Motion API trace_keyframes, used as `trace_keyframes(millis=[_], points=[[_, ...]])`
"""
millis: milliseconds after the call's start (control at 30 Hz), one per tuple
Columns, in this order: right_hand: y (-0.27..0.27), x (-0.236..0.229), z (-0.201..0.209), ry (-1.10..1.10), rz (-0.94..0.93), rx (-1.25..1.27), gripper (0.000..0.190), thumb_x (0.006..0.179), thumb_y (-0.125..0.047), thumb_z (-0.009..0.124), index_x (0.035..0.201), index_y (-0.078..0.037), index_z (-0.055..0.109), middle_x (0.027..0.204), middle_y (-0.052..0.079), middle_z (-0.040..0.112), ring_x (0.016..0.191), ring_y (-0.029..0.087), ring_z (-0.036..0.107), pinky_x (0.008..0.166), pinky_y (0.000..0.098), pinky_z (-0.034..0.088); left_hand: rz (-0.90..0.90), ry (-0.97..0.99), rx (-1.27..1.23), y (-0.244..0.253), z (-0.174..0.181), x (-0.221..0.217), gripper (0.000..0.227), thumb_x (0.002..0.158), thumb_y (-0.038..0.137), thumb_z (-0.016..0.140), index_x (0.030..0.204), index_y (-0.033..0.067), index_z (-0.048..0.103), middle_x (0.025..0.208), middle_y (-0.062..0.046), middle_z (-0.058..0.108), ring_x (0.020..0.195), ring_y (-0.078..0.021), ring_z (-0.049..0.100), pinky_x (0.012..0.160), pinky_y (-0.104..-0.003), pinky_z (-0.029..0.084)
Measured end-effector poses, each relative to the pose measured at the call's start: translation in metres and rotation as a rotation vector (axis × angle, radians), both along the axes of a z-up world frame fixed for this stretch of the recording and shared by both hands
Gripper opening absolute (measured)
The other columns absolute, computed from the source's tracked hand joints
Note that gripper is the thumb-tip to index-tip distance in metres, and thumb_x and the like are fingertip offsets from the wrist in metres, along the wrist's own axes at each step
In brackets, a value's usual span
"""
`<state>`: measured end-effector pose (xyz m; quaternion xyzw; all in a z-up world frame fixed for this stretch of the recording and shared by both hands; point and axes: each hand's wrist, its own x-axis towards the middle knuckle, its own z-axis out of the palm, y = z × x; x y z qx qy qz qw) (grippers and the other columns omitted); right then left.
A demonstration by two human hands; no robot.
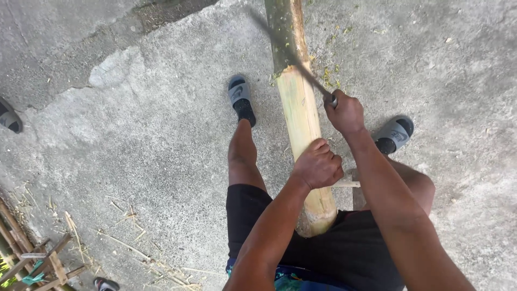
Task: Stripping bark from a bamboo or wood pole using a large knife.
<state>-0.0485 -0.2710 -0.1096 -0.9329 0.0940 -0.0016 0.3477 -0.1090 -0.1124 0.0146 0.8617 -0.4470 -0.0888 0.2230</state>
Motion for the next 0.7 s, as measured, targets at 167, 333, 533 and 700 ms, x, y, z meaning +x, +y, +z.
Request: trace_keyframes(millis=[167, 333, 533, 700], points=[[-0.001, 0.001, 0.013, -0.026, 0.095, -0.037, 0.023, 0.098, -0.028, 0.072, 0.090, -0.006, 0.068, 0.057, 0.011, 0.063, 0.048, 0.029, 0.065, 0.050, 0.0438, 0.052, -0.039, 0.038, 0.138, -0.002, 0.008, 0.005, 0.028, 0.086, 0.027, 0.064, 0.062, 0.0116, 0.068, 0.061, -0.006, 0.067, 0.072, -0.0197, 0.063, 0.103, -0.035, 0.040], [-0.008, 0.002, 0.008, 0.017, -0.020, 0.010, 0.025, 0.103, -0.027, 0.072, 0.088, -0.007, 0.066, 0.060, 0.010, 0.063, 0.051, 0.028, 0.064, 0.051, 0.0429, 0.053, -0.016, 0.015, 0.067, 0.000, 0.005, 0.001, 0.029, 0.085, 0.029, 0.064, 0.063, 0.0114, 0.068, 0.061, -0.006, 0.066, 0.073, -0.0192, 0.063, 0.102, -0.033, 0.041], [-0.006, 0.000, 0.023, -0.021, 0.274, -0.125, 0.018, 0.094, -0.022, 0.073, 0.087, -0.007, 0.066, 0.061, 0.011, 0.065, 0.051, 0.029, 0.067, 0.052, 0.0445, 0.054, -0.036, 0.028, 0.130, 0.002, 0.004, -0.003, 0.030, 0.087, 0.028, 0.064, 0.061, 0.0121, 0.068, 0.061, -0.005, 0.066, 0.071, -0.0191, 0.062, 0.101, -0.034, 0.041], [0.002, 0.004, 0.023, 0.037, -0.009, -0.009, 0.023, 0.097, -0.025, 0.074, 0.086, -0.008, 0.065, 0.063, 0.014, 0.065, 0.057, 0.034, 0.068, 0.056, 0.0464, 0.054, -0.031, 0.063, 0.106, 0.001, 0.003, -0.002, 0.029, 0.083, 0.028, 0.065, 0.060, 0.0107, 0.066, 0.061, -0.007, 0.067, 0.072, -0.0203, 0.064, 0.099, -0.034, 0.042]])
